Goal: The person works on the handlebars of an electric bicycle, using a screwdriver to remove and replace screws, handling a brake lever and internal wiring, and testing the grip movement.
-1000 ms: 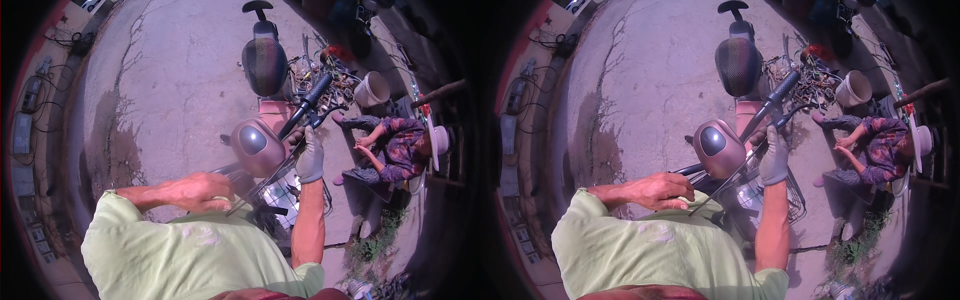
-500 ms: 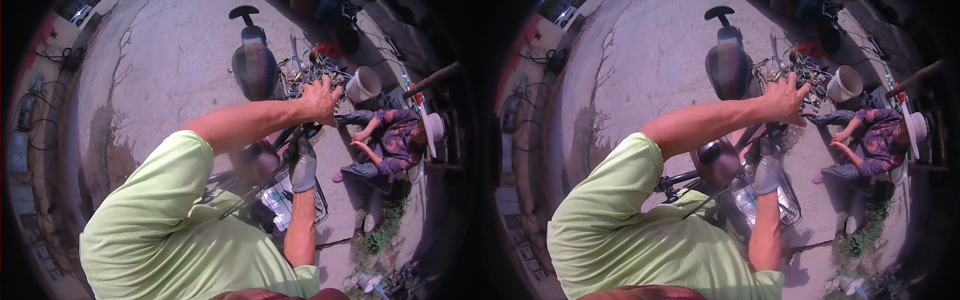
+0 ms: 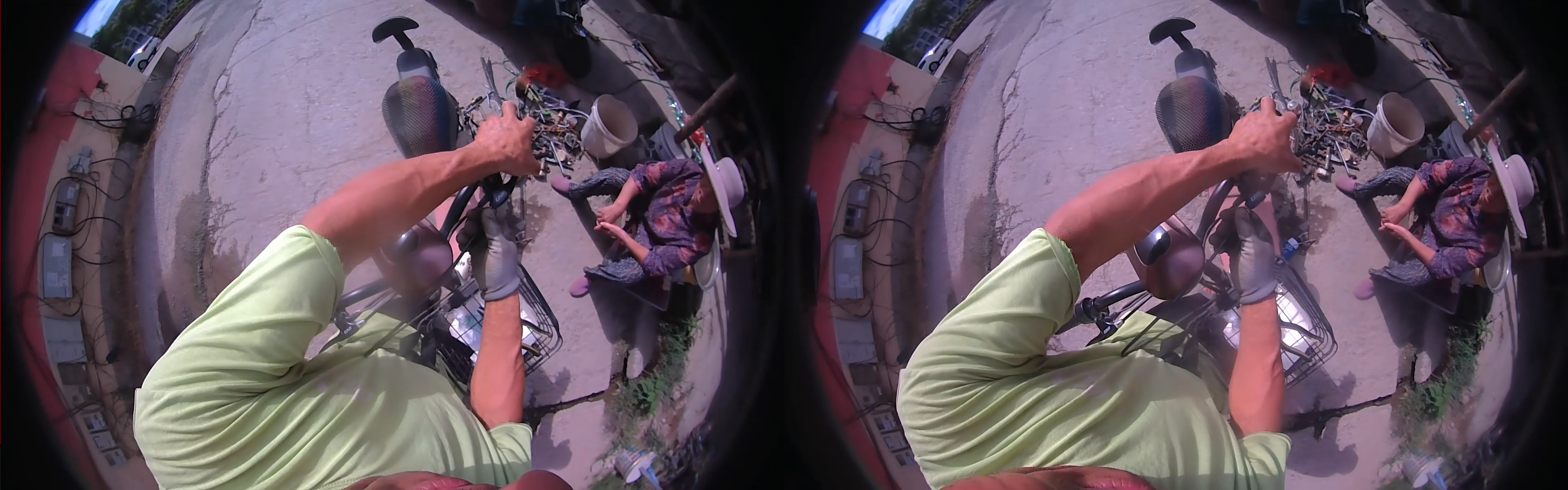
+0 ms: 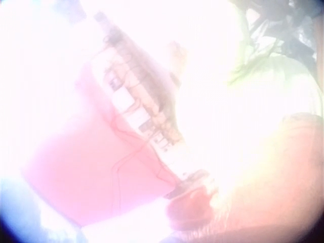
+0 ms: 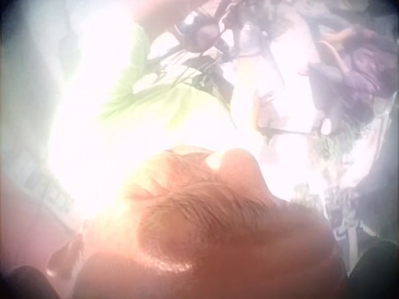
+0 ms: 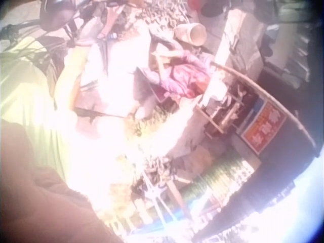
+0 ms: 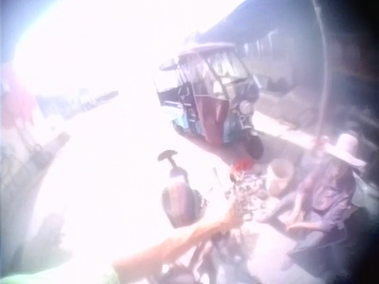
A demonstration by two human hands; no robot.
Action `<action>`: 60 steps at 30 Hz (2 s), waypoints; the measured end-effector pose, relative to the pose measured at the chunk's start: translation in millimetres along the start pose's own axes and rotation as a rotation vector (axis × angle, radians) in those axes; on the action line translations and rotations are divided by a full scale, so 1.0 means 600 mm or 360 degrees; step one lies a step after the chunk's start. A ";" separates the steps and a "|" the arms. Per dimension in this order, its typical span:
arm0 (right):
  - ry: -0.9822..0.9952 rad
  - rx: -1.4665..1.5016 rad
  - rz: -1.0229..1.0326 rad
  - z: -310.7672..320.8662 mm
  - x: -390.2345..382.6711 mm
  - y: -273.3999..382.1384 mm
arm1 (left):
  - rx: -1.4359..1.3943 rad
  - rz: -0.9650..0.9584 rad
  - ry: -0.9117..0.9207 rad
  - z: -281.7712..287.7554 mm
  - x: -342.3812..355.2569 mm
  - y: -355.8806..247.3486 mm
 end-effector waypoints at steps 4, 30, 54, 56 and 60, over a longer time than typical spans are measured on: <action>0.0251 0.0247 -0.0131 0.025 0.009 -0.010 | -0.0049 -0.0011 -0.0058 -0.003 -0.001 0.003; -0.0306 -0.0240 -0.0242 -0.001 -0.026 0.024 | -0.0433 -0.0129 -0.0158 -0.003 -0.003 0.018; 0.1012 0.0861 -0.0258 -0.009 0.023 -0.046 | -0.0484 -0.0111 -0.0153 0.000 -0.004 0.039; 0.0949 0.0841 -0.0173 -0.015 0.023 -0.046 | -0.0497 -0.0107 -0.0149 -0.001 -0.003 0.038; 0.0589 0.0783 -0.0083 -0.012 0.011 -0.047 | -0.0457 -0.0137 -0.0193 -0.005 0.000 0.034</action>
Point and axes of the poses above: each hand's wrist, its own x-axis towards the middle knuckle, its own z-axis out of the back of the hand, y = z × x, the point moved 8 cm from there along x, towards the middle knuckle, and after that the axes turned 7 degrees about -z, right-handed, at the moved point
